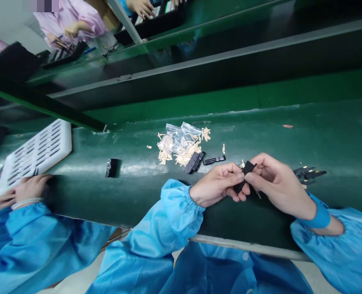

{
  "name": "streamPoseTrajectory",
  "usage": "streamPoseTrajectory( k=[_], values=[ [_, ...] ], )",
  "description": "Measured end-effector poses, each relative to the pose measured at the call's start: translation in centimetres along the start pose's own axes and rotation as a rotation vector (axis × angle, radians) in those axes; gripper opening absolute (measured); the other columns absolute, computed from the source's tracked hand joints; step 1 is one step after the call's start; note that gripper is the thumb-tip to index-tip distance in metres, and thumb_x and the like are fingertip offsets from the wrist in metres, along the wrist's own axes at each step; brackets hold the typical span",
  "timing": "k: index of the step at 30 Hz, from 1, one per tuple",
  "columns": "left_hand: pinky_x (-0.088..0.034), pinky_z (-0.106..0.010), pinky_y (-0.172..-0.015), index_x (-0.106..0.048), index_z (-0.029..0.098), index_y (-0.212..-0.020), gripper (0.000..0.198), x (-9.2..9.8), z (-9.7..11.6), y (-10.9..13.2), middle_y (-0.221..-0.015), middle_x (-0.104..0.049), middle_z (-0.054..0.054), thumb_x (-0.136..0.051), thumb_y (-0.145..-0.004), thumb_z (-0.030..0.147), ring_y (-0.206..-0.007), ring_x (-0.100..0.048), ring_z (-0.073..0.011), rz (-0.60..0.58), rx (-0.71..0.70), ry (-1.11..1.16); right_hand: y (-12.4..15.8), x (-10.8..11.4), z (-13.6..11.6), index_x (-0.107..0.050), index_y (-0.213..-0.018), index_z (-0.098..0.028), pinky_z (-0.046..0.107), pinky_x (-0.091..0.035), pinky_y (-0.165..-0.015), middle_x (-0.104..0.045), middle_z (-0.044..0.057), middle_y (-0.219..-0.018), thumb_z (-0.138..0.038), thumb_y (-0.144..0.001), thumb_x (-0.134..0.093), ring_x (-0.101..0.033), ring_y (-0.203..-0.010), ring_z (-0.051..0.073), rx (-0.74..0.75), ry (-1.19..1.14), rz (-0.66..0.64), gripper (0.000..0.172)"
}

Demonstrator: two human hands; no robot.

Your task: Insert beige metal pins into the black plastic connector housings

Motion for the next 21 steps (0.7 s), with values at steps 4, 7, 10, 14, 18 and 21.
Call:
streamPoseTrajectory(
  k=[4,7,10,14,18,21],
  values=[
    [-0.051,-0.012,-0.049,-0.056,0.016,-0.088,0.047,0.2,-0.2,0.0,-0.072,-0.07,-0.001,-0.086,-0.08,0.052,-0.056,-0.067,-0.0078,-0.061,0.033,0.034,-0.1,-0.1,0.1,-0.056,-0.092,-0.021,0.024,-0.049,-0.051,-0.068,0.001,-0.067,-0.055,-0.094,-0.073,-0.059,-0.055,0.012,-0.017,-0.007,-0.059,0.038],
    [-0.05,-0.011,-0.049,-0.056,0.016,-0.086,0.046,0.4,-0.2,0.0,-0.072,-0.068,-0.001,-0.086,-0.08,0.051,-0.055,-0.065,-0.0062,-0.051,0.034,0.07,-0.1,0.4,0.1,-0.059,-0.095,-0.021,0.025,-0.051,-0.053,-0.069,0.002,-0.07,-0.053,-0.097,-0.07,-0.06,-0.059,0.013,0.002,0.005,-0.087,0.034],
    [-0.048,-0.008,-0.051,-0.059,0.015,-0.09,0.043,0.5,-0.1,0.2,-0.073,-0.067,0.0,-0.085,-0.083,0.049,-0.055,-0.062,-0.0036,0.0,0.027,0.09,-0.1,1.0,-0.2,-0.063,-0.097,-0.021,0.025,-0.051,-0.052,-0.067,0.002,-0.069,-0.053,-0.097,-0.069,-0.06,-0.058,0.014,0.028,0.061,-0.049,0.033],
    [-0.047,-0.008,-0.05,-0.061,0.015,-0.093,0.042,0.4,0.0,0.2,-0.074,-0.066,0.0,-0.084,-0.083,0.048,-0.056,-0.061,-0.003,0.034,0.024,0.078,-0.1,1.7,-0.8,-0.068,-0.091,-0.023,0.025,-0.054,-0.056,-0.063,0.0,-0.068,-0.055,-0.091,-0.076,-0.059,-0.057,0.013,0.137,0.133,0.271,0.033],
    [-0.047,-0.01,-0.05,-0.057,0.015,-0.089,0.044,0.3,0.0,0.2,-0.073,-0.066,0.001,-0.084,-0.083,0.049,-0.054,-0.06,-0.0038,0.043,0.016,0.053,0.0,1.6,-1.1,-0.07,-0.091,-0.024,0.03,-0.06,-0.064,-0.07,0.003,-0.08,-0.057,-0.087,-0.079,-0.066,-0.065,0.016,0.183,0.15,0.331,0.034],
    [-0.048,-0.011,-0.048,-0.057,0.015,-0.088,0.045,0.3,0.1,0.2,-0.071,-0.066,0.001,-0.084,-0.082,0.05,-0.053,-0.06,-0.0047,0.05,0.007,0.02,0.0,1.6,-1.0,-0.071,-0.092,-0.025,0.03,-0.06,-0.066,-0.071,0.004,-0.084,-0.056,-0.088,-0.079,-0.068,-0.07,0.017,0.187,0.159,0.318,0.033]
  ],
)
Point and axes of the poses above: each hand's wrist, its own y-axis away from the middle knuckle, its own x-axis out of the back of the hand, z = x × y, the point moved 2 cm from there along -y, towards the middle knuckle
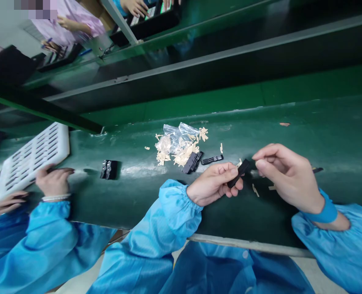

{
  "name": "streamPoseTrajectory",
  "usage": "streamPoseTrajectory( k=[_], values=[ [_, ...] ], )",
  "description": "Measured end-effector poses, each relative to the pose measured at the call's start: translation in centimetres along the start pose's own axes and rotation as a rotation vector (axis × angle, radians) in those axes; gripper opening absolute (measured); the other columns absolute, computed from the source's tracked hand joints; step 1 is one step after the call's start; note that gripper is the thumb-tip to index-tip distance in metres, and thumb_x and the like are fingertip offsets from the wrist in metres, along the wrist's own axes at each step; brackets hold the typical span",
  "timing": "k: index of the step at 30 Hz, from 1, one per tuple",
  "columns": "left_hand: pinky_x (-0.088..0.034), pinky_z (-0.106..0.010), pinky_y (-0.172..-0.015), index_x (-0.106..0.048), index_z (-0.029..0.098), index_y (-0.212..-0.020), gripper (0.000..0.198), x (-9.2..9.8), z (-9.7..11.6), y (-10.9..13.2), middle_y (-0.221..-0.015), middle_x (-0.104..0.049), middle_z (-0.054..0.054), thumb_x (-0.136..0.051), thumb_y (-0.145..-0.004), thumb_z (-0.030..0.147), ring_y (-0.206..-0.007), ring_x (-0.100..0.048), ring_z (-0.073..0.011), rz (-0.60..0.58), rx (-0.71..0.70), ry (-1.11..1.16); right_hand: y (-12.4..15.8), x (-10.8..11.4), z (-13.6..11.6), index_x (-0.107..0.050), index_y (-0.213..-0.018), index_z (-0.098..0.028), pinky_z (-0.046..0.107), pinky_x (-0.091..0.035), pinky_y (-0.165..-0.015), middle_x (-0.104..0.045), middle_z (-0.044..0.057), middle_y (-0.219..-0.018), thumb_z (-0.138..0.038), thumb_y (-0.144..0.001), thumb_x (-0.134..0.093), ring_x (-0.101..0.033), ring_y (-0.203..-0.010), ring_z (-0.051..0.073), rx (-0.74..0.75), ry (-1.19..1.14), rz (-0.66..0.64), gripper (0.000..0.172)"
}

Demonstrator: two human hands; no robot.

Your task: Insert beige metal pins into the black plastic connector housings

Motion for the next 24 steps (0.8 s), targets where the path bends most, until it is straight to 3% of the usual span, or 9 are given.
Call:
streamPoseTrajectory(
  k=[10,24],
  values=[
    [-0.047,-0.011,-0.047,-0.057,0.014,-0.09,0.042,-0.06,0.02,0.12,-0.072,-0.068,0.0,-0.082,-0.085,0.048,-0.054,-0.063,-0.0052,-0.023,-0.029,-0.045,0.39,-0.09,0.3,-0.067,-0.087,-0.022,0.022,-0.051,-0.058,-0.065,0.001,-0.075,-0.041,-0.096,-0.073,-0.06,-0.064,0.012,0.026,0.03,-0.049,0.022],
    [-0.046,-0.012,-0.045,-0.058,0.014,-0.092,0.042,0.07,0.43,0.13,-0.072,-0.069,0.0,-0.084,-0.083,0.046,-0.052,-0.063,-0.0059,-0.007,-0.053,-0.116,-0.12,0.05,0.69,-0.067,-0.086,-0.02,0.02,-0.045,-0.053,-0.062,-0.002,-0.066,-0.036,-0.093,-0.074,-0.056,-0.057,0.01,-0.1,0.029,-0.066,0.019]
  ],
)
Point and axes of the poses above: each hand's wrist, its own y-axis away from the middle knuckle, its own x-axis out of the back of the hand, z = x × y, the point moved 2 cm from there along -y, towards the middle knuckle
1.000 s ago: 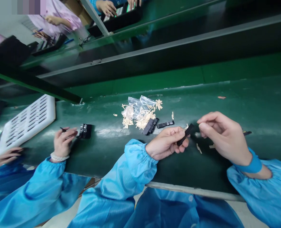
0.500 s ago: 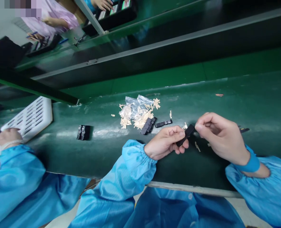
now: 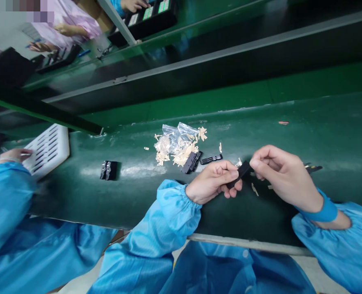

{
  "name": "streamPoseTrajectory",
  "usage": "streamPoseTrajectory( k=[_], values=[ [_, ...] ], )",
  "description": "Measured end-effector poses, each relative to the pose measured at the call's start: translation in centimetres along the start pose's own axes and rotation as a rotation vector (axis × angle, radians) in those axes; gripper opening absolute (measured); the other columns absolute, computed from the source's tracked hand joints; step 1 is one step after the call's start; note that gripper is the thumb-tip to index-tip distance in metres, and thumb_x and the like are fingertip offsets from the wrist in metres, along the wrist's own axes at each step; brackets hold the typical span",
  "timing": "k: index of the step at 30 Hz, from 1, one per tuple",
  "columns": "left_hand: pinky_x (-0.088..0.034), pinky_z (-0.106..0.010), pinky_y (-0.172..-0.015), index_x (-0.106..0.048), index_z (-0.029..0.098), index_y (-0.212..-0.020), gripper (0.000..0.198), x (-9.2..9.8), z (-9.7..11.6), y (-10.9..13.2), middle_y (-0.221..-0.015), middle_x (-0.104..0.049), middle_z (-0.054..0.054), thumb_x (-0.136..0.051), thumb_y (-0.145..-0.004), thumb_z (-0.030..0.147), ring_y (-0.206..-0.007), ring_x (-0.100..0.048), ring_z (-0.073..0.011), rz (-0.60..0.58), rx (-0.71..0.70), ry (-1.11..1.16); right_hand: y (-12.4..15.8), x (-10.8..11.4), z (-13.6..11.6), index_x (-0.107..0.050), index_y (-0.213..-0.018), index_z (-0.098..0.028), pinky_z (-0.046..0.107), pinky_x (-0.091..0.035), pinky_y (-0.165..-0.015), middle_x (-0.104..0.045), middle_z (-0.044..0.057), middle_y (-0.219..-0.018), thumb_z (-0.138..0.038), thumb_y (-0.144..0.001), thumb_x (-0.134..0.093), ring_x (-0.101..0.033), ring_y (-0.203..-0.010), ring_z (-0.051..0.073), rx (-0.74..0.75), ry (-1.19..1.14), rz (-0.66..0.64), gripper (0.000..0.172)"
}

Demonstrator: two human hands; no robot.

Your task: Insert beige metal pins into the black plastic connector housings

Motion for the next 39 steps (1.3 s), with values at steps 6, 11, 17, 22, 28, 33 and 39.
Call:
streamPoseTrajectory(
  k=[6,11,17,22,28,33,39],
  values=[
    [-0.047,-0.014,-0.048,-0.06,0.014,-0.091,0.048,-0.1,0.2,0.1,-0.073,-0.07,-0.001,-0.085,-0.079,0.052,-0.054,-0.064,-0.0067,0.045,-0.004,-0.04,0.0,0.1,0.0,-0.073,-0.109,-0.021,0.022,-0.045,-0.055,-0.059,-0.001,-0.069,-0.041,-0.1,-0.064,-0.055,-0.059,0.011,-0.006,0.008,0.014,0.024],
    [-0.048,-0.016,-0.05,-0.059,0.014,-0.091,0.049,-0.1,0.1,0.1,-0.073,-0.071,-0.001,-0.086,-0.078,0.054,-0.054,-0.065,-0.0076,0.029,-0.004,-0.044,0.8,-0.8,0.1,-0.079,-0.111,-0.023,0.025,-0.046,-0.055,-0.063,0.004,-0.092,-0.043,-0.096,-0.073,-0.057,-0.063,0.011,0.009,-0.118,-0.22,0.026],
    [-0.047,-0.015,-0.047,-0.06,0.015,-0.09,0.047,-0.1,0.0,0.2,-0.072,-0.072,-0.002,-0.085,-0.079,0.053,-0.054,-0.065,-0.0081,-0.017,-0.013,-0.048,1.2,-1.2,0.8,-0.08,-0.104,-0.024,0.026,-0.043,-0.058,-0.06,0.002,-0.087,-0.042,-0.098,-0.071,-0.055,-0.063,0.01,-0.127,-0.402,-0.311,0.021],
    [-0.048,-0.015,-0.047,-0.06,0.014,-0.091,0.042,-0.1,0.0,0.2,-0.073,-0.073,-0.002,-0.084,-0.083,0.048,-0.054,-0.066,-0.0081,-0.035,-0.027,-0.038,1.0,-1.5,0.6,-0.08,-0.096,-0.02,0.026,-0.039,-0.056,-0.064,0.003,-0.078,-0.043,-0.095,-0.075,-0.051,-0.06,0.011,-0.264,-0.561,-0.343,0.024],
    [-0.048,-0.014,-0.048,-0.06,0.014,-0.089,0.04,-0.2,-0.2,0.1,-0.074,-0.073,-0.002,-0.083,-0.084,0.047,-0.054,-0.065,-0.0069,-0.032,-0.02,-0.018,0.9,-1.8,0.6,-0.078,-0.092,-0.019,0.027,-0.04,-0.052,-0.064,0.003,-0.068,-0.054,-0.099,-0.065,-0.053,-0.055,0.013,-0.238,-0.459,-0.294,0.038],
    [-0.044,-0.012,-0.046,-0.06,0.014,-0.089,0.043,-0.7,-0.1,0.1,-0.073,-0.07,0.0,-0.081,-0.085,0.051,-0.052,-0.061,-0.0046,0.012,-0.03,0.024,1.3,-1.4,-0.2,-0.08,-0.108,-0.023,0.031,-0.05,-0.064,-0.066,0.004,-0.08,-0.051,-0.104,-0.059,-0.06,-0.064,0.016,0.183,0.125,-0.002,0.036],
    [-0.043,-0.014,-0.047,-0.059,0.014,-0.091,0.046,-0.7,-0.1,0.0,-0.071,-0.069,0.0,-0.083,-0.081,0.052,-0.052,-0.061,-0.0052,0.065,-0.014,0.026,1.5,-1.9,0.1,-0.075,-0.118,-0.025,0.032,-0.054,-0.066,-0.069,0.005,-0.091,-0.046,-0.1,-0.067,-0.067,-0.073,0.018,0.216,0.202,-0.023,0.029]
  ],
)
Point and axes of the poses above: each hand's wrist, its own y-axis away from the middle knuckle, its own x-axis out of the back of the hand, z = x × y, the point moved 2 cm from there along -y, towards the middle knuckle
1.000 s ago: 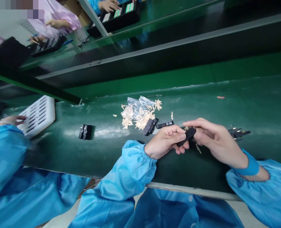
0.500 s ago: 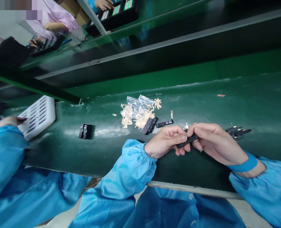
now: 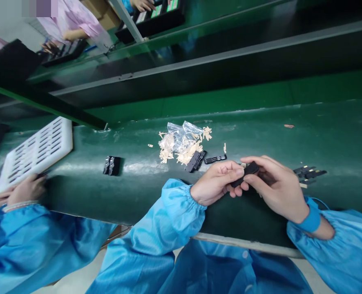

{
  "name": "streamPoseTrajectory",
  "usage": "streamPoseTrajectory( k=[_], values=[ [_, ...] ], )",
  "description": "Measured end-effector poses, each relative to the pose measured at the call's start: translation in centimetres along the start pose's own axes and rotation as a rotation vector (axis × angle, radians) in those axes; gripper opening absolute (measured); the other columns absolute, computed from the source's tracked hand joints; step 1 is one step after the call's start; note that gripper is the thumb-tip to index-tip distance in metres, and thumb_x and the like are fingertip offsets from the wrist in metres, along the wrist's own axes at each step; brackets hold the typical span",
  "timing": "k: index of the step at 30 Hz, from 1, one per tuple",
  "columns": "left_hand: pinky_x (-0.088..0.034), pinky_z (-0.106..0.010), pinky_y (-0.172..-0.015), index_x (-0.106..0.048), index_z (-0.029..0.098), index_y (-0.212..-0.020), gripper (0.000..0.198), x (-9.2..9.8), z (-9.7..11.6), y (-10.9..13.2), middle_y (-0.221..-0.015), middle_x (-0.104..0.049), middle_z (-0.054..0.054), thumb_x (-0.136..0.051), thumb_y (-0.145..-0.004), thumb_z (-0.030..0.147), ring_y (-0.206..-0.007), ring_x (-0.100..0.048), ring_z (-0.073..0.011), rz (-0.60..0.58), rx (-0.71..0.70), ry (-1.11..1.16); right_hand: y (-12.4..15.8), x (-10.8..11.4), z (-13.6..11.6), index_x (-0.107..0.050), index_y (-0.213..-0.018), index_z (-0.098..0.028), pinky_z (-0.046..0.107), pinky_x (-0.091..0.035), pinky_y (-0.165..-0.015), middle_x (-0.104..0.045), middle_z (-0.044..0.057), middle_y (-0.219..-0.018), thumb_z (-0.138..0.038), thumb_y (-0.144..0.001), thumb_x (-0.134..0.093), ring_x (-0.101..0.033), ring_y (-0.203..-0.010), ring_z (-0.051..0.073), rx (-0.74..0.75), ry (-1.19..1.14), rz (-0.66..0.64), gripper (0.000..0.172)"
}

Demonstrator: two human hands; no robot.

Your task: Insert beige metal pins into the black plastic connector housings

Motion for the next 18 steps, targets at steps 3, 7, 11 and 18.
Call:
streamPoseTrajectory(
  k=[3,7,11,18],
  values=[
    [-0.045,-0.015,-0.049,-0.06,0.014,-0.092,0.045,0.0,0.1,0.0,-0.072,-0.07,0.0,-0.083,-0.082,0.052,-0.054,-0.062,-0.0061,0.019,-0.008,-0.024,0.1,-0.1,0.3,-0.074,-0.118,-0.025,0.031,-0.053,-0.062,-0.068,0.005,-0.097,-0.046,-0.096,-0.073,-0.068,-0.073,0.018,-0.073,-0.085,-0.06,0.03],
    [-0.047,-0.016,-0.05,-0.061,0.014,-0.09,0.043,-0.1,0.3,0.1,-0.075,-0.071,-0.001,-0.08,-0.085,0.052,-0.056,-0.064,-0.0064,0.001,-0.051,-0.06,-0.1,0.4,0.3,-0.074,-0.116,-0.025,0.03,-0.053,-0.064,-0.069,0.004,-0.093,-0.045,-0.099,-0.07,-0.067,-0.071,0.016,-0.111,-0.127,-0.11,0.027],
    [-0.051,-0.019,-0.051,-0.062,0.013,-0.091,0.041,-0.3,0.4,0.1,-0.075,-0.073,-0.002,-0.079,-0.087,0.051,-0.056,-0.065,-0.0081,0.037,-0.141,-0.141,-0.6,1.1,0.1,-0.077,-0.109,-0.021,0.029,-0.05,-0.059,-0.068,0.003,-0.075,-0.05,-0.106,-0.055,-0.062,-0.061,0.014,-0.142,-0.12,-0.097,0.036],
    [-0.054,-0.02,-0.053,-0.063,0.013,-0.093,0.044,-0.2,0.1,0.1,-0.076,-0.075,-0.004,-0.079,-0.085,0.053,-0.058,-0.067,-0.0096,0.221,-0.255,-0.245,-0.8,1.1,0.9,-0.074,-0.105,-0.021,0.029,-0.054,-0.064,-0.073,0.004,-0.08,-0.05,-0.095,-0.072,-0.067,-0.067,0.017,-0.15,-0.014,0.009,0.031]
  ],
)
Point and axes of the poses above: each hand's wrist, its own y-axis away from the middle knuckle, its own x-axis out of the back of the hand, z = x × y, the point moved 2 cm from there along -y, towards the middle knuckle
